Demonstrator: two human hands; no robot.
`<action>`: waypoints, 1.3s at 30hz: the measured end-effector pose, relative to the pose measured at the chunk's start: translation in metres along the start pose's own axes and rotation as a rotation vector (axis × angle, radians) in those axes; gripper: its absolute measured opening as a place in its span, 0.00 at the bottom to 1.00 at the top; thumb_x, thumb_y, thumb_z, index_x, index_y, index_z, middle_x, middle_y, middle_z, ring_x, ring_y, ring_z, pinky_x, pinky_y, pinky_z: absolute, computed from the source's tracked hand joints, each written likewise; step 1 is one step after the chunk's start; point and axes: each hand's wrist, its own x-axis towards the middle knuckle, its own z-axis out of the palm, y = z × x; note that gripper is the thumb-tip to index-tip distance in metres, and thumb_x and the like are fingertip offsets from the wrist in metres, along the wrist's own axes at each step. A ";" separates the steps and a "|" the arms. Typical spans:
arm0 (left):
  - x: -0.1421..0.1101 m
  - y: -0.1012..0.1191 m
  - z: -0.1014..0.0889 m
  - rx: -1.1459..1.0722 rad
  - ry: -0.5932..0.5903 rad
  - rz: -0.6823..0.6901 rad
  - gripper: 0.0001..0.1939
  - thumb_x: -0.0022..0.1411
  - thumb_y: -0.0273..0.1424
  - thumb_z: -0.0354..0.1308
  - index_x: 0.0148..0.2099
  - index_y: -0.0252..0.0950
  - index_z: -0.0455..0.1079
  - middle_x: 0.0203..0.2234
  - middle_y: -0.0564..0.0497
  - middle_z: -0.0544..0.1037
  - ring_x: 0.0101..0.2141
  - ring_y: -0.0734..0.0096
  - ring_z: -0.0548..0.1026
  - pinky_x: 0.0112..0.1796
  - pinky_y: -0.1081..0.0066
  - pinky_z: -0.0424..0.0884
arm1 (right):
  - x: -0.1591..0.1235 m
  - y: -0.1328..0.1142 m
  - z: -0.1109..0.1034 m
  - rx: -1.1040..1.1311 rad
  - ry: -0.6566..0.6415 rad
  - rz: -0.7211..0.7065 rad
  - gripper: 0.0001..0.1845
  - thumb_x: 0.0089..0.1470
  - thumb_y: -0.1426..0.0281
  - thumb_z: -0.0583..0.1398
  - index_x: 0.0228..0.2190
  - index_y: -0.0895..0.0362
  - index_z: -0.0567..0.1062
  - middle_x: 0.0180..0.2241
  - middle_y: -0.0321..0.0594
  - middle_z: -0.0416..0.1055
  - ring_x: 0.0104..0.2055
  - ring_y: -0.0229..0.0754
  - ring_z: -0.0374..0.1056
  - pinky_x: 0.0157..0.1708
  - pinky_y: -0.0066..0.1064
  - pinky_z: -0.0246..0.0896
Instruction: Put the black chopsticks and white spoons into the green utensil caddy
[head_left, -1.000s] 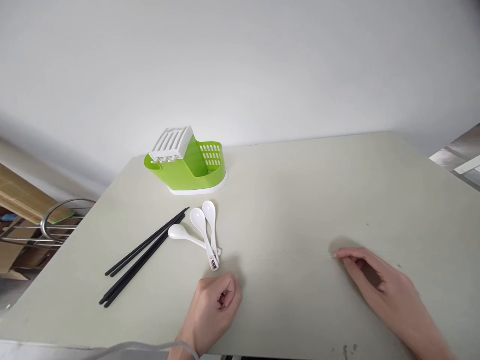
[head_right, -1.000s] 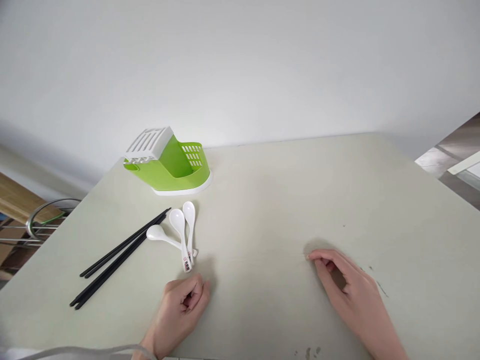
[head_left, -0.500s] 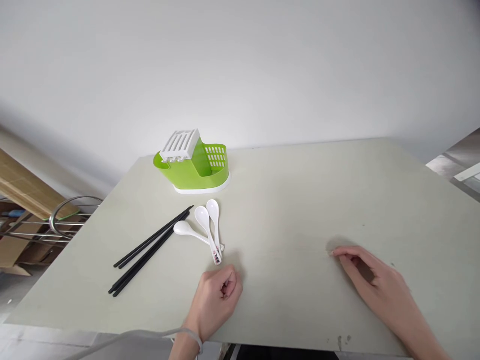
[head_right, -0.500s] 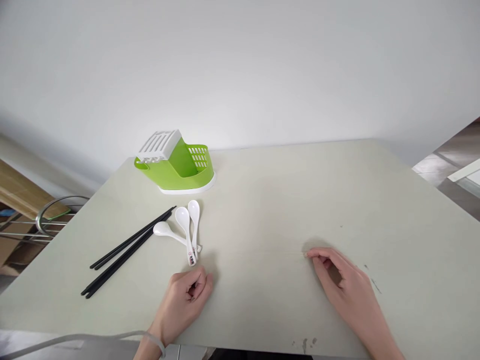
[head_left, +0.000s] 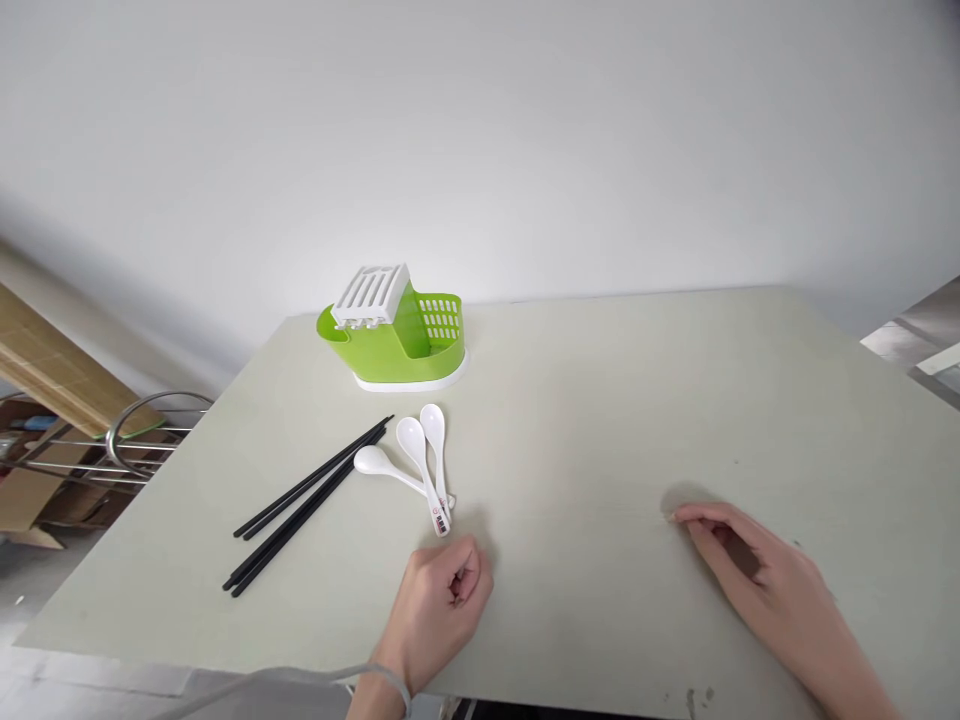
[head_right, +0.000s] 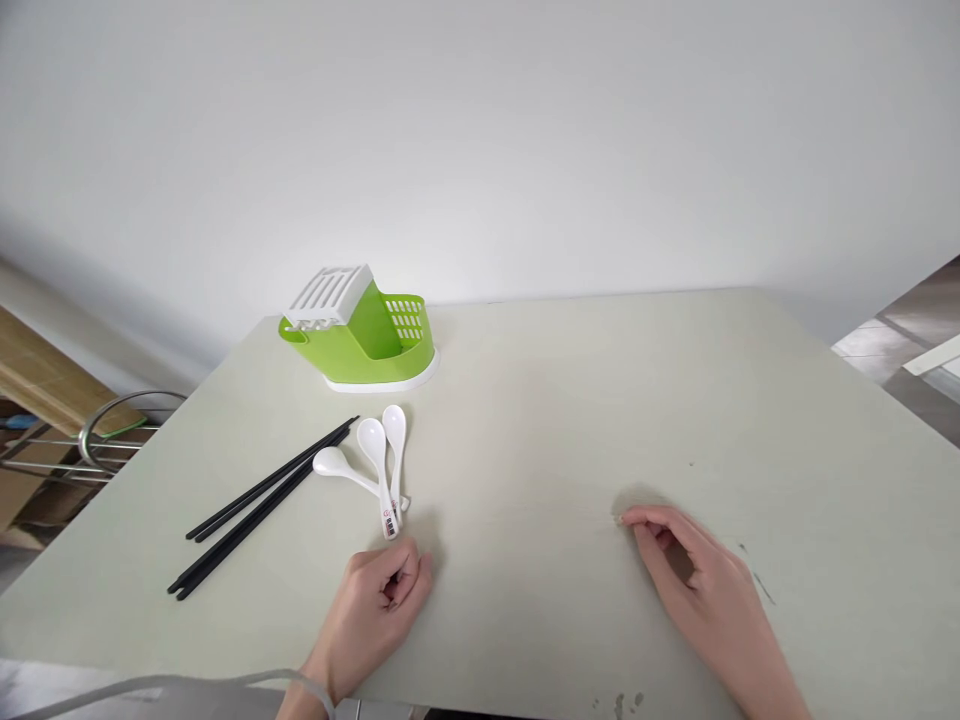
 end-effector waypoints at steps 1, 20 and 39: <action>0.000 -0.001 0.000 0.000 -0.003 -0.001 0.20 0.65 0.23 0.52 0.27 0.40 0.44 0.19 0.61 0.49 0.22 0.76 0.48 0.24 0.72 0.49 | 0.000 0.002 0.000 -0.002 -0.004 0.001 0.17 0.64 0.51 0.57 0.40 0.46 0.81 0.43 0.38 0.82 0.38 0.45 0.78 0.31 0.30 0.73; -0.001 -0.002 0.000 0.003 -0.026 0.017 0.20 0.64 0.21 0.51 0.28 0.41 0.43 0.19 0.61 0.49 0.22 0.76 0.47 0.24 0.73 0.49 | 0.000 -0.003 -0.001 0.019 -0.014 0.032 0.18 0.64 0.50 0.58 0.40 0.47 0.81 0.41 0.39 0.81 0.39 0.46 0.77 0.29 0.28 0.71; -0.002 0.004 -0.021 -0.140 0.211 -0.220 0.19 0.69 0.40 0.56 0.30 0.40 0.54 0.24 0.57 0.61 0.25 0.74 0.57 0.27 0.75 0.58 | -0.001 -0.003 -0.002 0.053 -0.050 0.029 0.19 0.65 0.50 0.56 0.40 0.47 0.81 0.43 0.40 0.81 0.37 0.44 0.75 0.28 0.27 0.69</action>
